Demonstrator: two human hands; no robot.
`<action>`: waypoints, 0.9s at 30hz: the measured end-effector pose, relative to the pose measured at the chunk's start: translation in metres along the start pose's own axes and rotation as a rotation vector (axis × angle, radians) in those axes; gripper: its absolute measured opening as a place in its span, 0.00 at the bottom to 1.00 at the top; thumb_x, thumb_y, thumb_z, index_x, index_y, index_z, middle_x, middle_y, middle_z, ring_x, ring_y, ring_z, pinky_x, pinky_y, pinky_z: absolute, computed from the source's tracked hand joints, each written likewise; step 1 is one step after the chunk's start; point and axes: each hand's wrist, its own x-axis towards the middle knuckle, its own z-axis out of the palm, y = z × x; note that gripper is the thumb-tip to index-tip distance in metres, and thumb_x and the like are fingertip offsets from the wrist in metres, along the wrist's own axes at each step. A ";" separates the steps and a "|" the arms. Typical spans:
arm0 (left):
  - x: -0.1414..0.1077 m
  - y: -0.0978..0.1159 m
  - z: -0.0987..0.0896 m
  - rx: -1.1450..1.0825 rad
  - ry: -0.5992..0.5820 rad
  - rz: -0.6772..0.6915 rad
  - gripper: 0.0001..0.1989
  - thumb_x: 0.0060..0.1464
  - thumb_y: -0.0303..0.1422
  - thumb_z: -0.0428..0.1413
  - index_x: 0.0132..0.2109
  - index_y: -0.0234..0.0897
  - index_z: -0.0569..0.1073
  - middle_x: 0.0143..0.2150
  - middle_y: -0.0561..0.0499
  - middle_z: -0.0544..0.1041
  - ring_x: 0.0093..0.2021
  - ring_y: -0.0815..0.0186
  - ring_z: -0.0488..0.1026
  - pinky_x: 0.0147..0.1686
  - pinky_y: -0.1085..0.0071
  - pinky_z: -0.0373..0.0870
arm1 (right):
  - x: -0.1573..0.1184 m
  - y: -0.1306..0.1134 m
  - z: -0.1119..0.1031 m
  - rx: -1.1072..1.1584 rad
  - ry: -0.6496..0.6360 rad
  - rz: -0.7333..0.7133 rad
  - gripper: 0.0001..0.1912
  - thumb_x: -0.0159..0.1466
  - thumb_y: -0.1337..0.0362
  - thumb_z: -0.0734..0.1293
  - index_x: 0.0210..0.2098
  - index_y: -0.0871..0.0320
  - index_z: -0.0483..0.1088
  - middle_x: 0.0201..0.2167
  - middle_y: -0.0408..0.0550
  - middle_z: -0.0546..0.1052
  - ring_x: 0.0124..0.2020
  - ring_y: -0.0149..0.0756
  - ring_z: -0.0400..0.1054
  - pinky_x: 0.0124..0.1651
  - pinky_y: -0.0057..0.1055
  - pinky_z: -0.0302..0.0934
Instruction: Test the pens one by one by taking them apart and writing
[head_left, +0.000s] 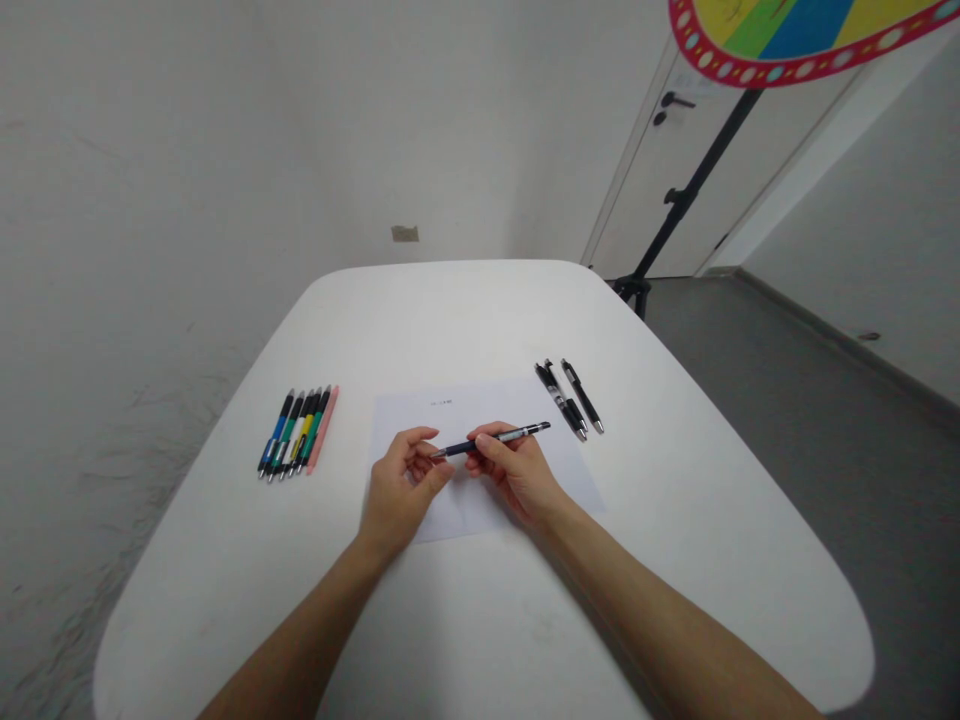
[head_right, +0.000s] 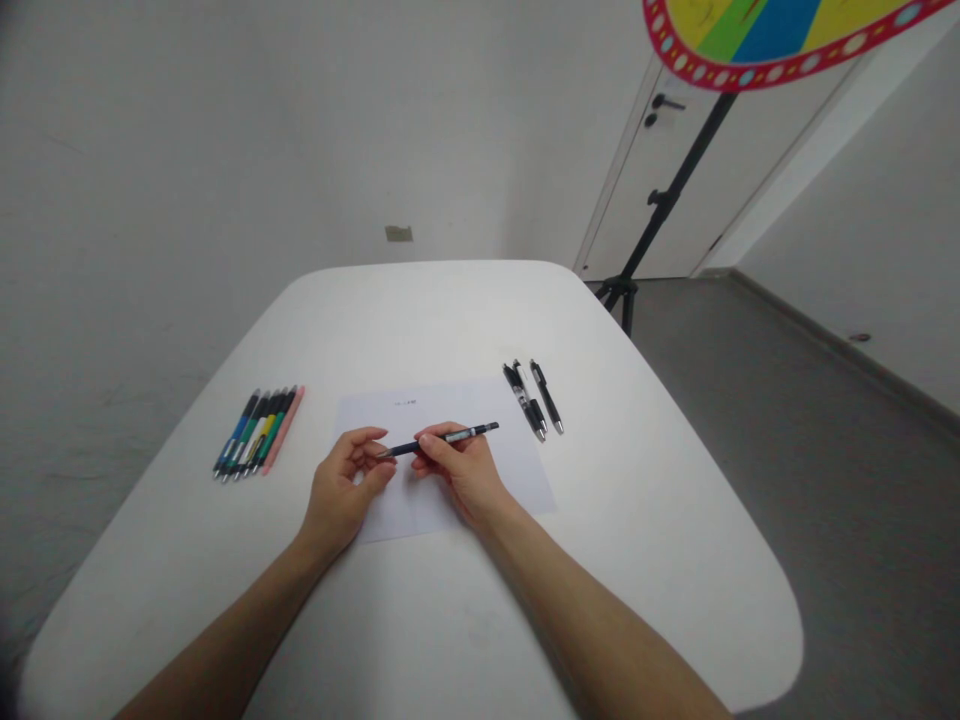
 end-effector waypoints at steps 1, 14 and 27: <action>0.000 -0.001 0.000 0.011 0.014 0.015 0.18 0.49 0.36 0.61 0.47 0.38 0.72 0.32 0.54 0.77 0.30 0.68 0.72 0.32 0.72 0.69 | 0.000 0.000 0.000 0.005 0.003 -0.002 0.16 0.44 0.57 0.80 0.27 0.57 0.76 0.21 0.41 0.76 0.21 0.29 0.69 0.28 0.29 0.65; 0.002 0.003 0.000 0.147 0.079 0.119 0.05 0.53 0.34 0.58 0.34 0.38 0.77 0.29 0.54 0.78 0.30 0.68 0.73 0.33 0.73 0.69 | -0.001 0.001 0.000 0.040 -0.039 0.019 0.16 0.44 0.60 0.80 0.29 0.57 0.75 0.22 0.41 0.78 0.23 0.30 0.72 0.31 0.28 0.69; 0.001 0.000 0.000 0.215 -0.031 0.125 0.10 0.59 0.37 0.53 0.33 0.38 0.76 0.28 0.54 0.77 0.29 0.69 0.71 0.31 0.73 0.66 | -0.001 0.003 0.000 0.038 -0.086 0.044 0.15 0.46 0.61 0.80 0.29 0.56 0.75 0.26 0.42 0.81 0.28 0.32 0.75 0.39 0.32 0.71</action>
